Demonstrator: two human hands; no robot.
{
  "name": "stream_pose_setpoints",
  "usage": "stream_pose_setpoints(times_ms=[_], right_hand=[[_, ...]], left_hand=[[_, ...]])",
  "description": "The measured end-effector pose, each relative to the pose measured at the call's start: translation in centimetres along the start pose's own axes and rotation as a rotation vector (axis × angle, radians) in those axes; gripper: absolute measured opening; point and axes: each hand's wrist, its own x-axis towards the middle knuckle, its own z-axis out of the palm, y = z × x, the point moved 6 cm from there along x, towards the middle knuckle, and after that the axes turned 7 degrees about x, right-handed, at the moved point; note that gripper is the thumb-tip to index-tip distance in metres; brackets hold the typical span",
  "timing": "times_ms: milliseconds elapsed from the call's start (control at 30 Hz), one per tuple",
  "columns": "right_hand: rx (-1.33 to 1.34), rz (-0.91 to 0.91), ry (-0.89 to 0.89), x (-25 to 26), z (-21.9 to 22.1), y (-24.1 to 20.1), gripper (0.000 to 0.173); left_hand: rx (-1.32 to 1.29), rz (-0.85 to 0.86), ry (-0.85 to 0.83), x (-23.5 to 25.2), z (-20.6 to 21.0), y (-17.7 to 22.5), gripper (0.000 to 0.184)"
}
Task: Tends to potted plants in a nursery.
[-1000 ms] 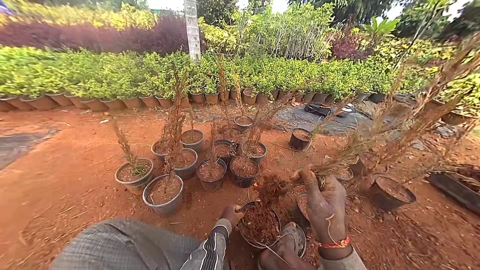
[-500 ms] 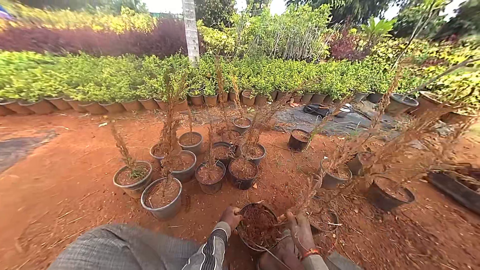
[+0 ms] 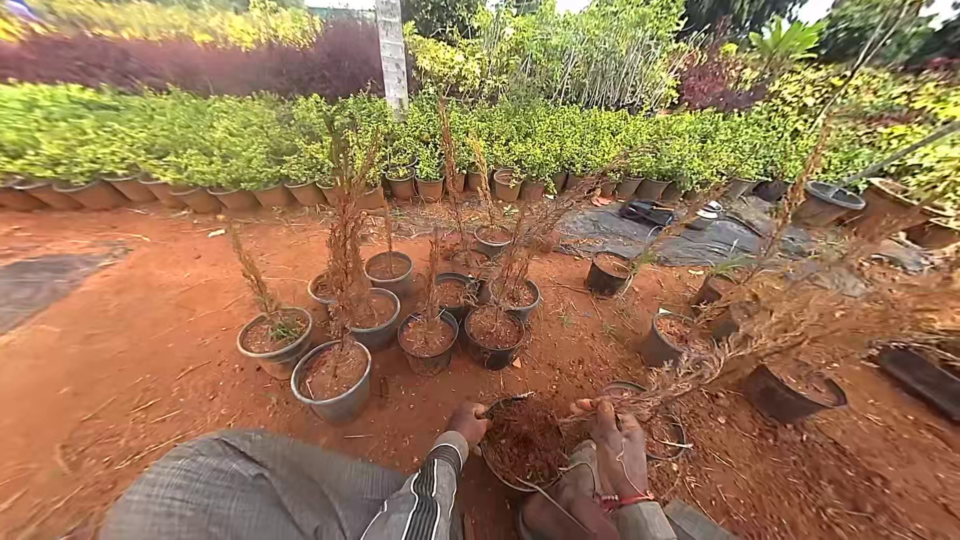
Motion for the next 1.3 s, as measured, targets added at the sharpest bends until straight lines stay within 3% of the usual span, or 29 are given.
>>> stream_pose_setpoints(times_ms=[100, 133, 300, 367, 433, 467, 700, 1067, 1167, 1267, 1300], right_hand=[[-0.542, 0.040, -0.073, 0.3, -0.7, 0.2, 0.026], [-0.605, 0.037, -0.082, 0.2, -0.7, 0.5, 0.026], [-0.068, -0.098, -0.020, -0.3, 0.4, -1.4, 0.026], [-0.320, -0.106, -0.001, -0.1, -0.3, -1.5, 0.025], [-0.637, 0.005, -0.022, 0.1, -0.9, -0.3, 0.027], [-0.663, 0.025, -0.010, 0.2, -1.2, 0.1, 0.026], [0.174, -0.104, 0.061, 0.6, -0.4, -3.2, 0.025], [0.472, -0.327, 0.015, -0.4, 1.4, -12.1, 0.020], [0.185, -0.357, 0.045, 0.0, 0.6, -8.8, 0.023], [-0.621, -0.080, 0.028, 0.1, -0.7, -2.5, 0.027], [-0.741, -0.016, 0.000, 0.2, -1.0, -1.3, 0.029]], left_hand=[[-0.011, 0.000, -0.005, 0.0, 0.2, 0.0, 0.041], [-0.016, -0.002, -0.006, -0.1, 0.2, 0.1, 0.041], [0.012, -0.002, -0.012, -0.3, 0.0, 0.2, 0.040], [-0.006, -0.009, -0.012, -0.4, 0.1, 0.3, 0.039], [-0.033, -0.020, -0.017, -0.4, 0.2, 0.3, 0.040], [-0.035, -0.020, -0.018, -0.5, 0.2, 0.4, 0.040], [-0.044, -0.014, -0.021, -0.5, 0.1, 0.3, 0.040], [-0.096, -0.024, -0.042, 0.0, 0.2, -0.2, 0.040], [-0.109, -0.019, -0.031, 0.0, 0.2, -0.3, 0.041], [-0.121, -0.021, -0.020, -0.1, 0.5, -0.1, 0.039], [-0.120, -0.025, -0.016, -0.1, 0.5, 0.0, 0.040]])
